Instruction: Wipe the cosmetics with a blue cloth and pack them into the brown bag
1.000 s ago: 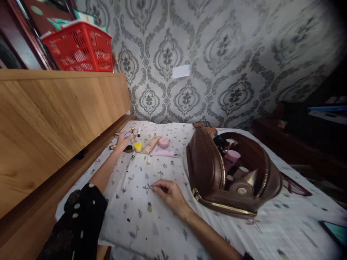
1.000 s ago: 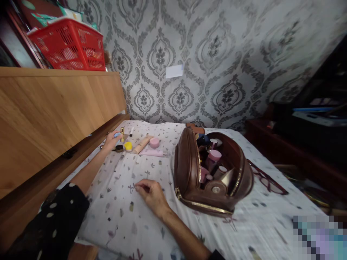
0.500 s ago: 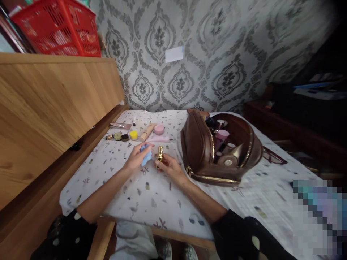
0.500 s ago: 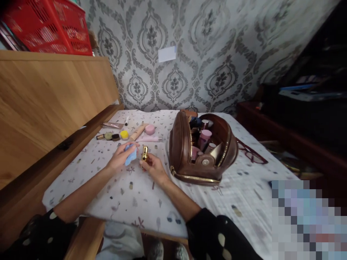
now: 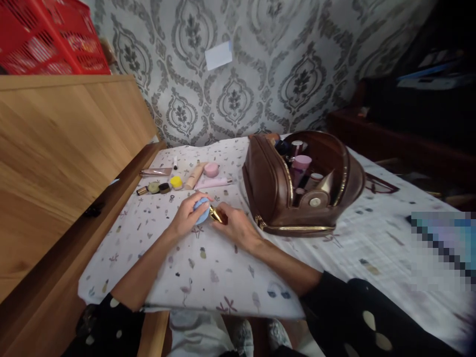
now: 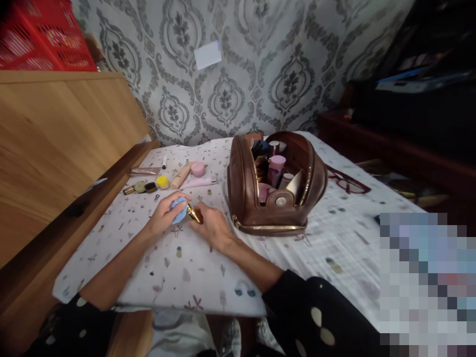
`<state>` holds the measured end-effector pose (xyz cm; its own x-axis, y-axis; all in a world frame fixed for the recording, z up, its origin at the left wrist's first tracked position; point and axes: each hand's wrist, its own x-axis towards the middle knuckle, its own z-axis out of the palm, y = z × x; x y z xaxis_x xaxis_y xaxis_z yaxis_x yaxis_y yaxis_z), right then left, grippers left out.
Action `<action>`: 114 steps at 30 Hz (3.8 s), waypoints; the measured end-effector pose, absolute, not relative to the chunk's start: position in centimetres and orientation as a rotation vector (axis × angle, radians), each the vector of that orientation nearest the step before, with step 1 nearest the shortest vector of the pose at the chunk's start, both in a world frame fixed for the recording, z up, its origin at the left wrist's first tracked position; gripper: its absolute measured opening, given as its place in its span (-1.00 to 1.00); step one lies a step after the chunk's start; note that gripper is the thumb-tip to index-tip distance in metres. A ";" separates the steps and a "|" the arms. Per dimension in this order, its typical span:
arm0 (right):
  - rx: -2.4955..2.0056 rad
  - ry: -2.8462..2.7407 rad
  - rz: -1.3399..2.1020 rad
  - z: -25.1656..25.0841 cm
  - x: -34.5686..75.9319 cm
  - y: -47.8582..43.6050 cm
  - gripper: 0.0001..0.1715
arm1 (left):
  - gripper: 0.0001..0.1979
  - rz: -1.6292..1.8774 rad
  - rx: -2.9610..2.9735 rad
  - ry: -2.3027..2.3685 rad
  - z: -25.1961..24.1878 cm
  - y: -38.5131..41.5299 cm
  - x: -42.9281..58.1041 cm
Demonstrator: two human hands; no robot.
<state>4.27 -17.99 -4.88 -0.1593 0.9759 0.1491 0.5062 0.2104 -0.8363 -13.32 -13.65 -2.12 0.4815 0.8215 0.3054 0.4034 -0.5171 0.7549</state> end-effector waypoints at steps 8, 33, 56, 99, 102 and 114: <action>-1.467 -1.952 0.529 -4.5 4.6 -18.2 -0.87 | -0.57 0.992 1.899 1.102 -3.8 -13.2 -13.5; -0.862 -1.196 1.591 -5.4 4.6 -17.3 -0.47 | -0.47 0.966 1.644 0.899 -3.6 -14.1 -13.0; -0.840 -1.173 1.686 -4.3 4.6 -17.8 -0.37 | -0.46 1.096 1.118 0.867 -3.4 -13.5 -12.2; -1.007 -1.297 1.330 -5.3 4.7 -17.1 -0.46 | -0.70 0.961 2.007 0.945 -3.7 -14.5 -12.4; -1.026 -1.348 1.277 -5.4 4.9 -17.0 -0.45 | -0.68 0.967 2.006 0.955 -3.8 -14.5 -12.5; -1.026 -1.290 1.234 -5.4 5.0 -16.7 -0.44 | -0.59 0.949 1.974 1.123 -4.0 -14.8 -12.4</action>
<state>4.95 -16.74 -5.42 -0.1045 0.9879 0.1146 -0.0707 0.1076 -0.9917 -12.40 -14.79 -3.96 0.3657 0.8929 0.2626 0.4078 -0.4073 0.8172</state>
